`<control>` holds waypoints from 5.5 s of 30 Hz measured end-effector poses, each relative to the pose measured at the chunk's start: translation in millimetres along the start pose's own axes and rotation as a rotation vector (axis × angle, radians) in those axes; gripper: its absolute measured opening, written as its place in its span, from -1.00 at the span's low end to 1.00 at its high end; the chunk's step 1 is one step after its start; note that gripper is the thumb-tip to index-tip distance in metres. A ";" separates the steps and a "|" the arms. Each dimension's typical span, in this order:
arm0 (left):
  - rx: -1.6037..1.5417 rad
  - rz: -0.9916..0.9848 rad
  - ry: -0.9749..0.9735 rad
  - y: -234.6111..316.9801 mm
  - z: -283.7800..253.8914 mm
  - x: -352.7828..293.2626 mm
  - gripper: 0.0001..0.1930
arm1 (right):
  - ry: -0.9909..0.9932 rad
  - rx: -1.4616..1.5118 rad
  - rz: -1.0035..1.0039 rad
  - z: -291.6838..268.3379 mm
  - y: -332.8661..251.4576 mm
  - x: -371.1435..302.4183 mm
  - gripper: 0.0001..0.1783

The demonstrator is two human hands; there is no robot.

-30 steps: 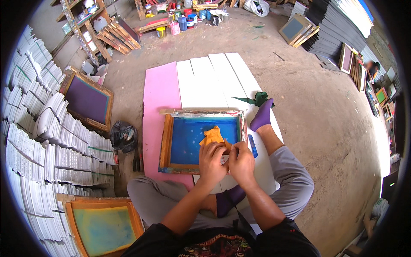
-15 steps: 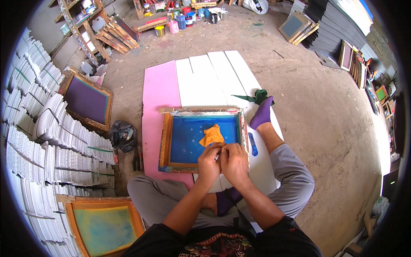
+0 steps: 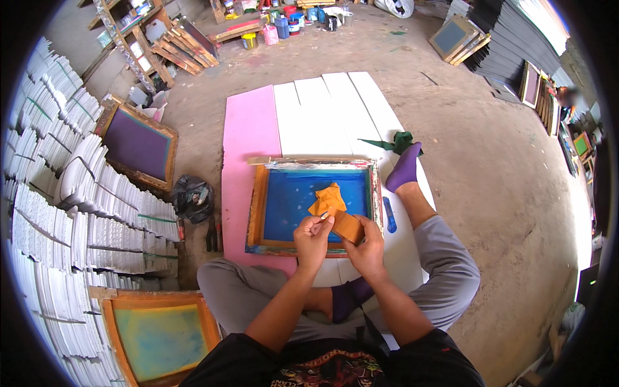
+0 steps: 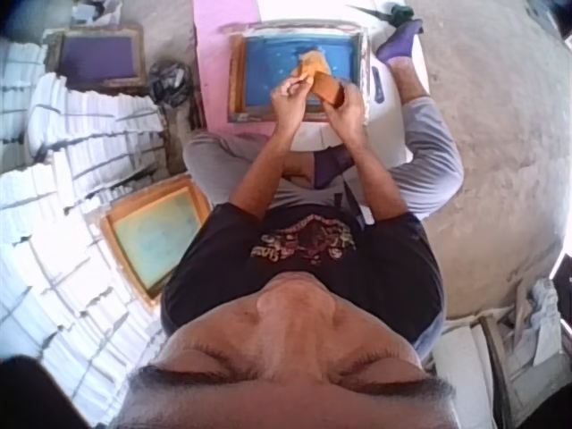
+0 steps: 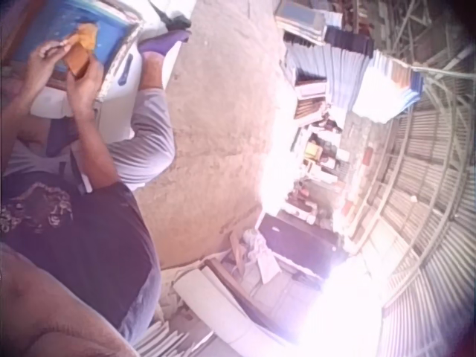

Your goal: The person sits on the floor and applies masking tape to the edges of a wooden frame with a blue screen. They repeatedly pick up tape, press it along the frame edges, and smooth it down, occasionally using a yellow cloth to wipe the surface.

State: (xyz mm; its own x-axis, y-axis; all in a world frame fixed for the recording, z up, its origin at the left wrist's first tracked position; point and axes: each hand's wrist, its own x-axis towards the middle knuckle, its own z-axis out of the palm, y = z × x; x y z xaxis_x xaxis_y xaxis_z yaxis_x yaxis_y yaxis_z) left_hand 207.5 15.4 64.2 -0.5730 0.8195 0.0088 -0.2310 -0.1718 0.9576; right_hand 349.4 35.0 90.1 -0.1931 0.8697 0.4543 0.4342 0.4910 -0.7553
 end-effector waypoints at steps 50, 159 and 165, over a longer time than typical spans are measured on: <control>0.297 -0.301 -0.290 62.1 -58.0 15.0 -0.81 | -0.531 -0.170 -0.394 -61.4 -3.5 52.7 -0.33; 1.073 -0.337 -0.211 -8.2 -259.3 70.3 -0.74 | -0.587 -0.666 -0.235 -91.7 146.5 -5.1 -0.43; 1.085 -0.340 -0.191 -1.7 -251.2 70.2 -0.73 | -0.610 -0.672 -0.217 -90.1 144.5 -1.6 -0.44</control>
State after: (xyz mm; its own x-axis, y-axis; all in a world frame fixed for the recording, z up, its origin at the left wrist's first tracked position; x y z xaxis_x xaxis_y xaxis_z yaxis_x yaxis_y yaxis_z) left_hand -29.8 -64.1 -9.1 -0.4607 0.8187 -0.3429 0.4999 0.5586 0.6619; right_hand 491.7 99.8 22.8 -0.6755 0.7326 0.0832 0.7158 0.6787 -0.1643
